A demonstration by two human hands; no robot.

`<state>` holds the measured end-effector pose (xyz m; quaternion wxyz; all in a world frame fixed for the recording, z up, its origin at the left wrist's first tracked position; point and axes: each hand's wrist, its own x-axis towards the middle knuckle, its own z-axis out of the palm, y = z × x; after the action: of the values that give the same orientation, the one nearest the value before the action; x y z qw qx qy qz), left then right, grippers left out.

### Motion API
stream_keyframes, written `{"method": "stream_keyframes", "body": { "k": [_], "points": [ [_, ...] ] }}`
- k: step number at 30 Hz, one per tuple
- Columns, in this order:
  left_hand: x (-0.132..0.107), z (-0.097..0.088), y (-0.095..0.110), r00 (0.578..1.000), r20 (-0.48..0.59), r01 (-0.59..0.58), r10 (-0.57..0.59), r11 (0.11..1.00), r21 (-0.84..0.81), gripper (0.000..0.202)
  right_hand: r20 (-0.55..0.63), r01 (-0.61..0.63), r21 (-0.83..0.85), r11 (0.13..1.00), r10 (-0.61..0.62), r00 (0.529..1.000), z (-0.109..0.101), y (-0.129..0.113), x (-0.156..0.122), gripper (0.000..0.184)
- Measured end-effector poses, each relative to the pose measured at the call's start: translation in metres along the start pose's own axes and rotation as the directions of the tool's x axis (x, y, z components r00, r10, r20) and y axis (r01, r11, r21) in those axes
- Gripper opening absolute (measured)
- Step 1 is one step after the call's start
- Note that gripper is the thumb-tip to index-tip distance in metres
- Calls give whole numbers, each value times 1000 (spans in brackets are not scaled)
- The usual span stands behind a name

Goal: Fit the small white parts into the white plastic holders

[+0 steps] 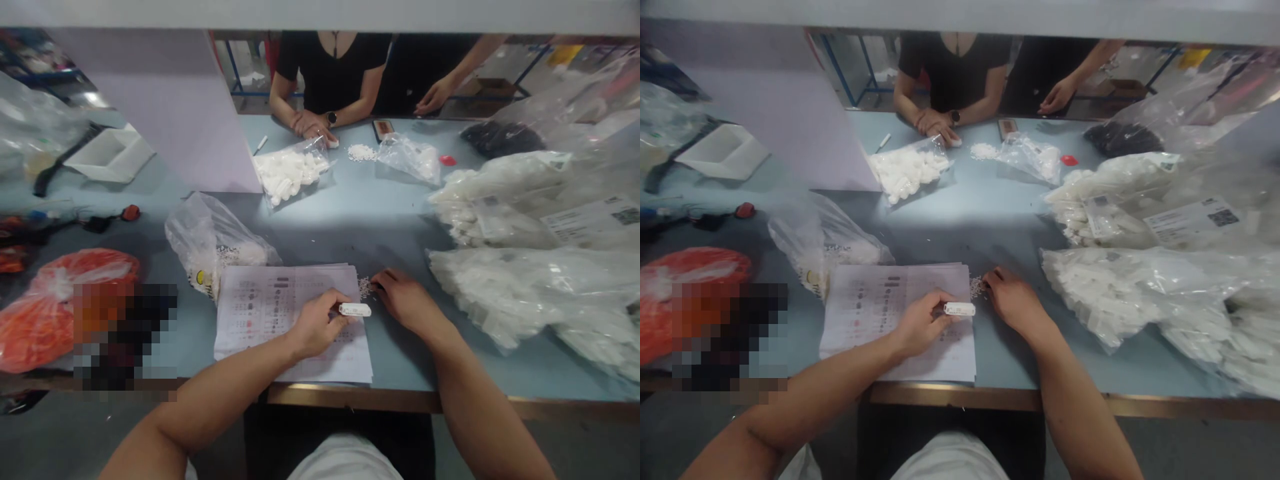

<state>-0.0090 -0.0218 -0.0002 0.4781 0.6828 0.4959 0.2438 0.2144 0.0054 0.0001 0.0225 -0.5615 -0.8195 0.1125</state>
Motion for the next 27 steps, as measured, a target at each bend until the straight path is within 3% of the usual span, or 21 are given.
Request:
{"method": "stream_keyframes", "body": {
  "k": [27],
  "points": [
    [0,0,-1,1000,7,6,-6,1000,17,24,39,-42,7,999,42,998,-3,-2,0,21]
  ]
}}
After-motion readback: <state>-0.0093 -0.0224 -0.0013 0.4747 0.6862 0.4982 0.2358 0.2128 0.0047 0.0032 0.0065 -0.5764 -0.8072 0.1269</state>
